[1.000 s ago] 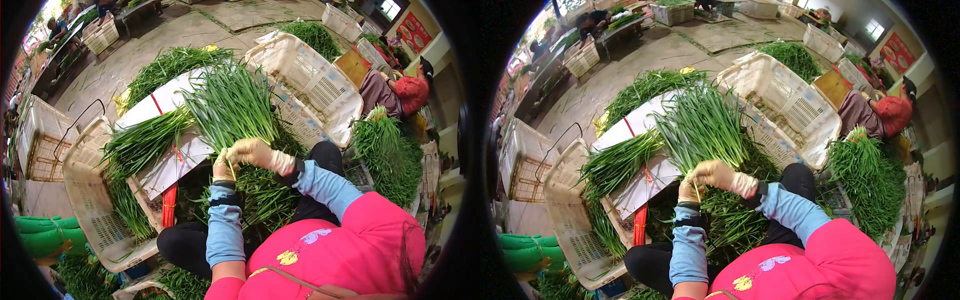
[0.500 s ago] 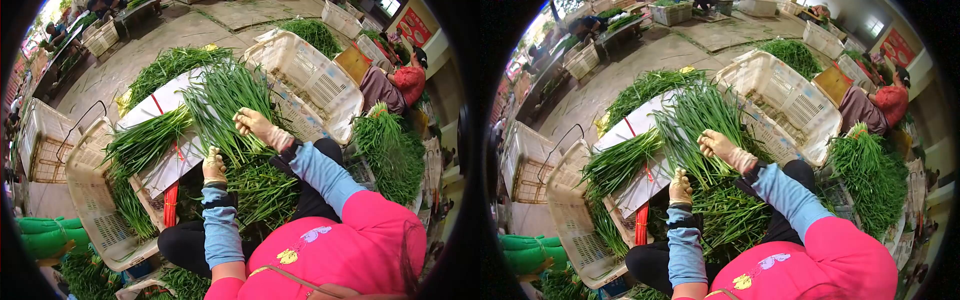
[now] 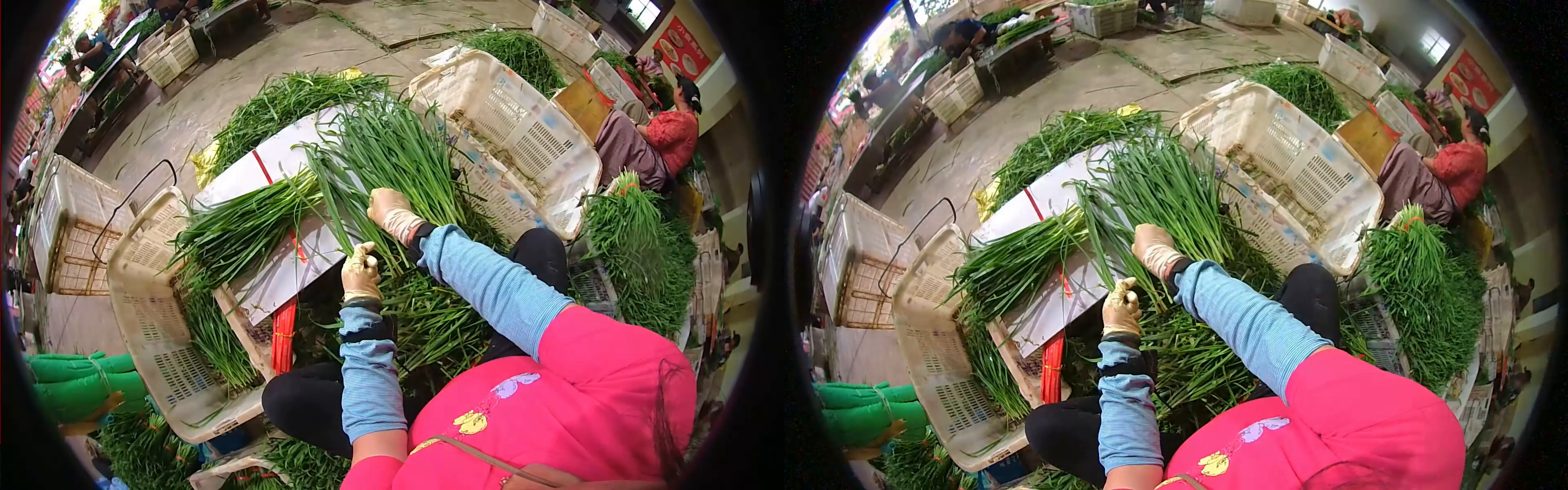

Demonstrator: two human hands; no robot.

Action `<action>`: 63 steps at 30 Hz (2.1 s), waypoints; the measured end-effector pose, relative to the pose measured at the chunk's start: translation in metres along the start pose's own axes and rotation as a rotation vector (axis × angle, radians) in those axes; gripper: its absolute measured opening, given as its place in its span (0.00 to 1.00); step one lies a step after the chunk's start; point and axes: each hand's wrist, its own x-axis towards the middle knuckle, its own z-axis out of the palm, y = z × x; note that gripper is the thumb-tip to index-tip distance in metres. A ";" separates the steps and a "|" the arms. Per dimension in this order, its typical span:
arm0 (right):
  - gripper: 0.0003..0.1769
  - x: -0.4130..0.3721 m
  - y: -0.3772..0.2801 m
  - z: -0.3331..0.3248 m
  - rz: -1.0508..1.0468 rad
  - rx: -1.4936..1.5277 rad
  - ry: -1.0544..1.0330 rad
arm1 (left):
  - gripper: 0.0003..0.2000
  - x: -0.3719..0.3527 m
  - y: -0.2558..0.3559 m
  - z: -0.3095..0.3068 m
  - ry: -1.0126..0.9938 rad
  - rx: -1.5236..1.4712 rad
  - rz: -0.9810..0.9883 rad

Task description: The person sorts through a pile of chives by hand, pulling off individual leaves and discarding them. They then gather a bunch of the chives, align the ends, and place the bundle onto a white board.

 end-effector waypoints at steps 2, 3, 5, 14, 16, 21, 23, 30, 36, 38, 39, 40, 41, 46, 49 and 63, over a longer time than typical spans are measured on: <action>0.14 0.003 0.002 -0.002 0.011 0.048 0.010 | 0.11 0.002 0.000 -0.002 -0.003 -0.013 -0.008; 0.12 0.001 0.006 -0.006 -0.041 0.111 0.086 | 0.11 0.001 0.002 0.001 -0.004 -0.015 -0.007; 0.11 0.002 0.013 -0.015 -0.048 0.226 0.049 | 0.09 -0.003 0.002 0.005 0.073 0.055 0.032; 0.08 -0.007 0.021 -0.045 -0.069 0.737 -0.279 | 0.09 0.005 -0.020 0.012 0.086 0.138 0.136; 0.08 -0.009 0.020 -0.037 -0.067 0.839 -0.313 | 0.08 -0.001 -0.014 0.019 0.013 0.056 0.142; 0.08 -0.027 0.009 -0.030 -0.106 1.006 -0.461 | 0.12 0.006 -0.021 0.016 -0.091 0.080 0.109; 0.08 -0.028 0.010 -0.032 -0.119 1.020 -0.412 | 0.12 0.013 -0.029 0.008 -0.091 0.033 0.083; 0.08 0.000 0.022 -0.034 -0.023 0.852 -0.093 | 0.10 0.017 -0.032 -0.001 -0.066 -0.016 0.026; 0.11 -0.010 0.024 -0.031 -0.154 0.285 0.032 | 0.09 0.019 -0.033 -0.003 -0.078 -0.015 0.023; 0.12 -0.005 0.022 -0.023 -0.148 0.255 0.007 | 0.09 0.021 -0.035 -0.005 -0.088 0.006 0.036; 0.11 -0.007 0.019 -0.024 -0.156 0.215 0.037 | 0.09 0.020 -0.034 -0.004 -0.087 0.007 0.036; 0.11 -0.008 0.016 -0.025 -0.164 0.174 0.068 | 0.09 0.018 -0.033 -0.003 -0.087 0.000 0.037; 0.12 -0.008 0.012 -0.027 -0.170 0.158 0.076 | 0.09 0.017 -0.032 -0.002 -0.087 -0.007 0.038; 0.14 0.002 -0.003 -0.026 -0.102 0.031 -0.028 | 0.08 0.011 -0.027 0.004 -0.051 0.015 0.026; 0.15 0.005 -0.003 -0.027 -0.003 0.067 -0.152 | 0.08 0.012 -0.027 0.002 -0.043 0.013 0.010; 0.12 -0.035 0.029 -0.041 -0.270 0.102 -0.009 | 0.06 0.016 -0.028 -0.001 -0.030 -0.039 -0.025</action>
